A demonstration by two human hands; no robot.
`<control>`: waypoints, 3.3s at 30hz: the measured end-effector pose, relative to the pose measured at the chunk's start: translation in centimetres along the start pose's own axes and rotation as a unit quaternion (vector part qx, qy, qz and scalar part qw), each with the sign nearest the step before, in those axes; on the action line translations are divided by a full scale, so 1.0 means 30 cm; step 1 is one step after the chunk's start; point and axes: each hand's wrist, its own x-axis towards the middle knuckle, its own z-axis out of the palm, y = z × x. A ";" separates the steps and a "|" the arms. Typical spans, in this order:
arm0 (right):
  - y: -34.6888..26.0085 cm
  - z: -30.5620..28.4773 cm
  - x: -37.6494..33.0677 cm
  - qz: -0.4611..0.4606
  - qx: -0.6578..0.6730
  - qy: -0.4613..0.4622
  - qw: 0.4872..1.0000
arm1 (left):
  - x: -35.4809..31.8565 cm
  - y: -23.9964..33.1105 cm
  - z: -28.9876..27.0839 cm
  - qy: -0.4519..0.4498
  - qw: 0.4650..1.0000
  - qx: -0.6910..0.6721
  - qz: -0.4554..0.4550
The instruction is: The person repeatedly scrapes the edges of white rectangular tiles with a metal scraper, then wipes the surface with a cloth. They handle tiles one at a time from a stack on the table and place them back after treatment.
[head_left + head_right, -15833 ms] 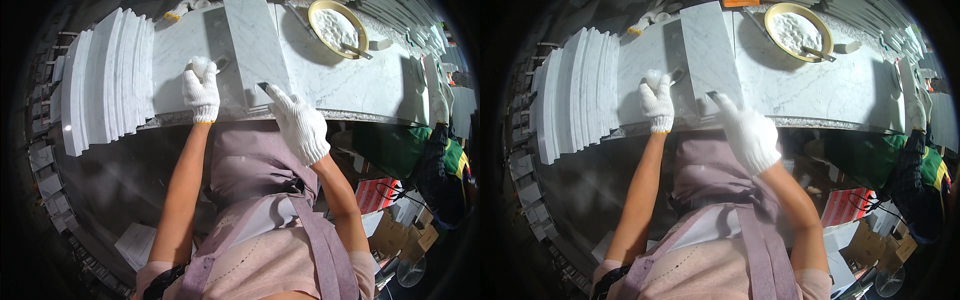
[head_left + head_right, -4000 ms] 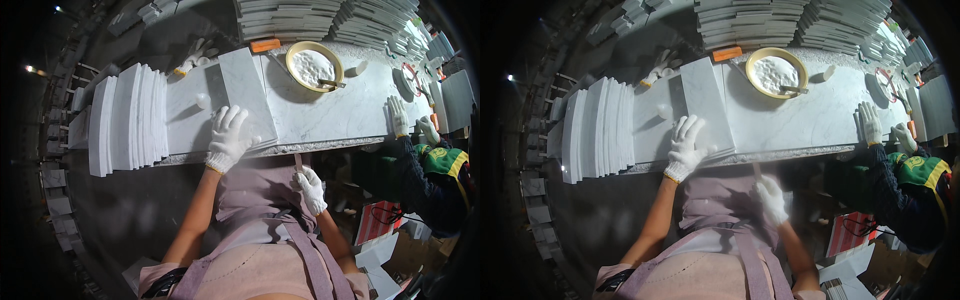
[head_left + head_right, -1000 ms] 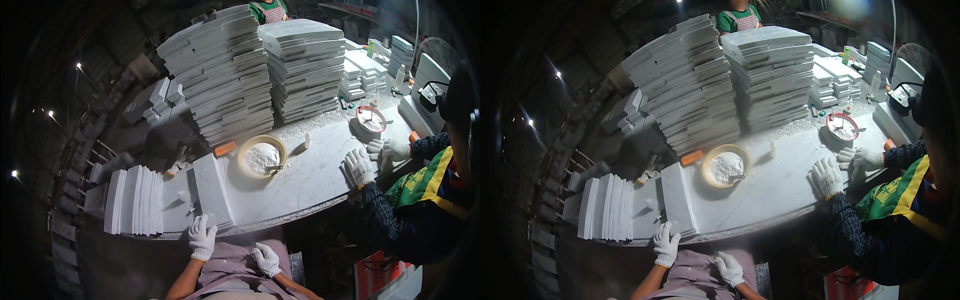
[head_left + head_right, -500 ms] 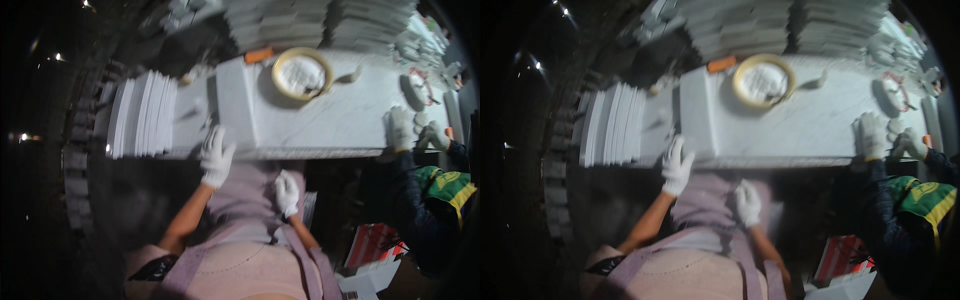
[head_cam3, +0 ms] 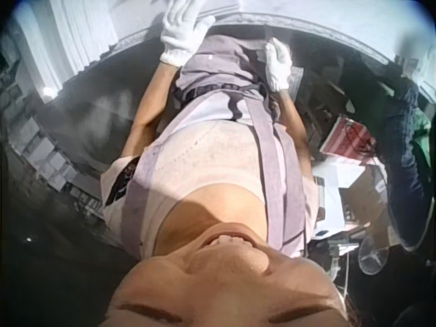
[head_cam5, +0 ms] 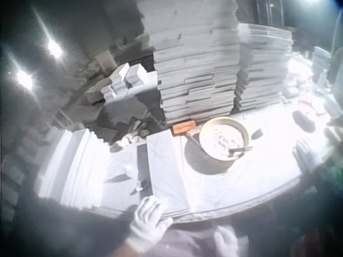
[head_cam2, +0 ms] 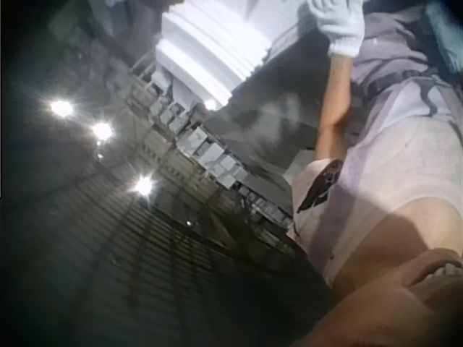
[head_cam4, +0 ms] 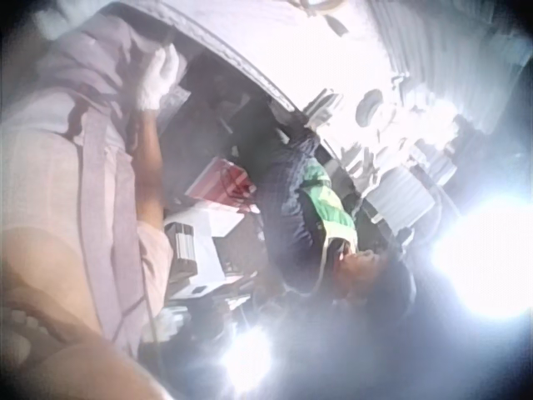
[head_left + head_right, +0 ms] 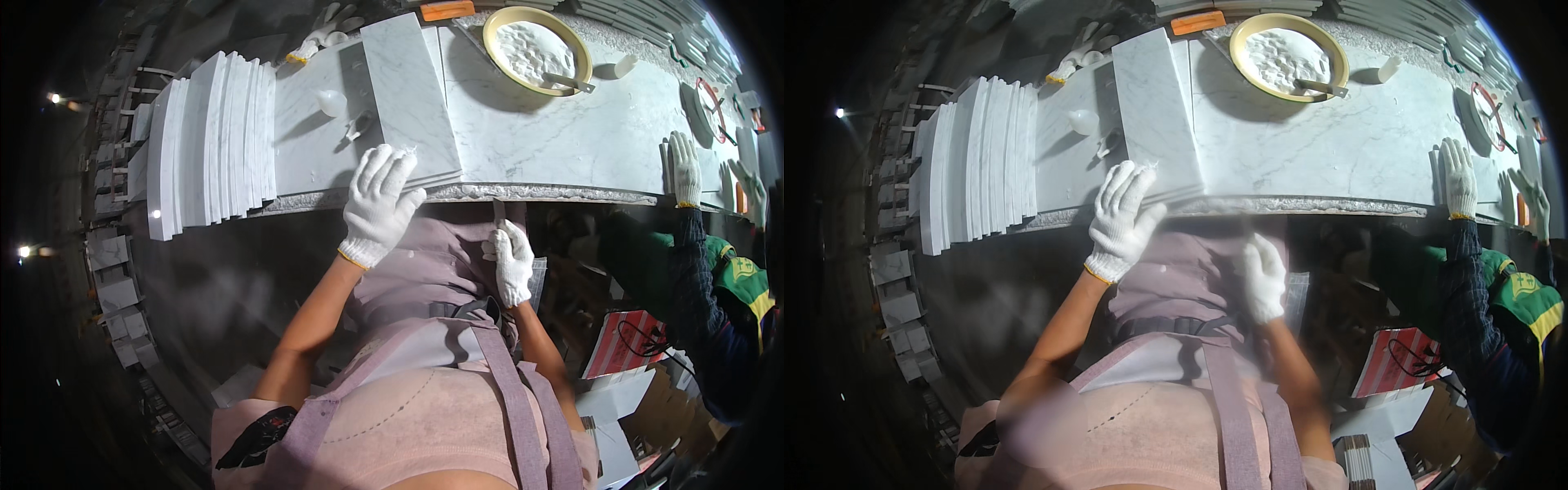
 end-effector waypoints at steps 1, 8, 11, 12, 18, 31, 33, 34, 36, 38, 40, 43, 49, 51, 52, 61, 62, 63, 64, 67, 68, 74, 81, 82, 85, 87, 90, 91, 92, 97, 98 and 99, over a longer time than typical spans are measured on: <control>-0.015 -0.004 -0.012 -0.008 -0.010 0.006 1.000 | 0.003 -0.013 0.000 0.004 1.000 -0.005 -0.012; -0.112 -0.018 -0.062 -0.072 -0.001 0.110 0.991 | 0.048 -0.069 -0.036 -0.033 0.996 -0.077 -0.028; -0.140 0.010 -0.062 -0.075 -0.043 0.120 0.989 | 0.078 -0.090 -0.025 0.070 0.997 -0.034 -0.004; -0.152 0.015 -0.067 -0.075 -0.029 0.086 0.993 | 0.087 -0.096 -0.017 0.035 0.999 -0.036 -0.009; -0.232 0.085 -0.066 -0.130 -0.088 0.003 0.988 | 0.102 -0.116 -0.021 -0.022 0.996 -0.054 0.070; -0.354 0.157 -0.061 -0.297 -0.306 -0.035 0.904 | 0.078 -0.135 0.001 0.026 0.999 -0.027 0.003; -0.347 0.146 -0.048 -0.258 -0.318 -0.039 0.911 | 0.078 -0.136 0.013 0.004 1.000 -0.009 0.010; -0.342 0.145 -0.044 -0.240 -0.305 -0.045 0.920 | 0.082 -0.135 0.020 -0.014 1.000 0.000 0.017; -0.338 0.142 -0.040 -0.203 -0.316 -0.058 0.925 | 0.086 -0.135 0.021 -0.024 0.996 -0.020 0.080; -0.341 0.145 -0.042 -0.207 -0.290 -0.058 0.933 | 0.093 -0.139 0.016 -0.025 0.993 -0.033 0.111; -0.358 0.146 -0.045 -0.138 -0.268 -0.041 0.953 | 0.100 -0.147 0.008 -0.006 0.992 -0.046 0.121; -0.391 0.164 -0.025 -0.138 -0.242 -0.062 0.958 | 0.109 -0.151 0.003 0.019 0.998 -0.032 0.057; -0.439 0.207 0.056 -0.146 -0.256 -0.084 0.952 | 0.091 -0.147 0.005 0.035 0.988 -0.074 0.135; -0.445 0.224 0.091 -0.180 -0.283 -0.092 0.938 | 0.073 -0.147 -0.005 0.071 0.994 -0.057 0.059; -0.446 0.236 0.110 -0.203 -0.297 -0.099 0.928 | 0.062 -0.145 -0.011 0.054 0.997 -0.043 0.034; -0.498 0.389 0.225 -0.303 -0.439 -0.159 0.831 | 0.011 -0.116 -0.025 0.007 0.997 -0.053 0.048; -0.512 0.406 0.233 -0.350 -0.488 -0.146 0.786 | 0.009 -0.114 -0.026 -0.019 0.998 -0.049 0.019; -0.525 0.416 0.230 -0.344 -0.504 -0.158 0.776 | 0.008 -0.116 -0.027 -0.001 0.997 -0.046 0.062; -0.541 0.419 0.225 -0.323 -0.524 -0.170 0.770 | 0.001 -0.114 -0.028 0.003 0.996 -0.048 0.080; -0.570 0.434 0.212 -0.309 -0.578 -0.178 0.734 | -0.020 -0.128 -0.027 0.048 0.993 -0.081 0.075; -0.575 0.441 0.212 -0.319 -0.589 -0.177 0.721 | -0.030 -0.140 -0.024 0.074 0.992 -0.089 0.048; -0.584 0.467 0.242 -0.316 -0.619 -0.227 0.683 | -0.099 -0.194 0.026 0.103 0.993 -0.066 0.001; -0.579 0.470 0.260 -0.309 -0.613 -0.247 0.684 | -0.101 -0.201 0.132 0.146 0.986 -0.067 0.038; -0.579 0.471 0.260 -0.312 -0.614 -0.246 0.682 | -0.096 -0.206 0.144 0.154 0.985 -0.064 0.041; -0.579 0.476 0.263 -0.320 -0.615 -0.246 0.677 | -0.102 -0.215 0.169 0.168 0.983 -0.057 0.039; -0.576 0.479 0.270 -0.331 -0.607 -0.248 0.679 | -0.113 -0.215 0.177 0.166 0.984 -0.055 0.034; -0.575 0.480 0.270 -0.303 -0.626 -0.252 0.673 | -0.117 -0.213 0.176 0.165 0.985 -0.052 0.027; -0.574 0.483 0.270 -0.311 -0.622 -0.246 0.675 | -0.114 -0.211 0.175 0.169 0.984 -0.052 0.028; -0.573 0.486 0.269 -0.320 -0.619 -0.239 0.676 | -0.110 -0.210 0.173 0.173 0.983 -0.052 0.029; -0.566 0.485 0.281 -0.311 -0.618 -0.242 0.680 | -0.110 -0.204 0.172 0.167 0.985 -0.040 0.019; -0.564 0.485 0.282 -0.311 -0.617 -0.244 0.681 | -0.114 -0.205 0.172 0.165 0.986 -0.033 0.017; -0.562 0.483 0.284 -0.319 -0.611 -0.244 0.681 | -0.114 -0.204 0.174 0.168 0.985 -0.033 0.018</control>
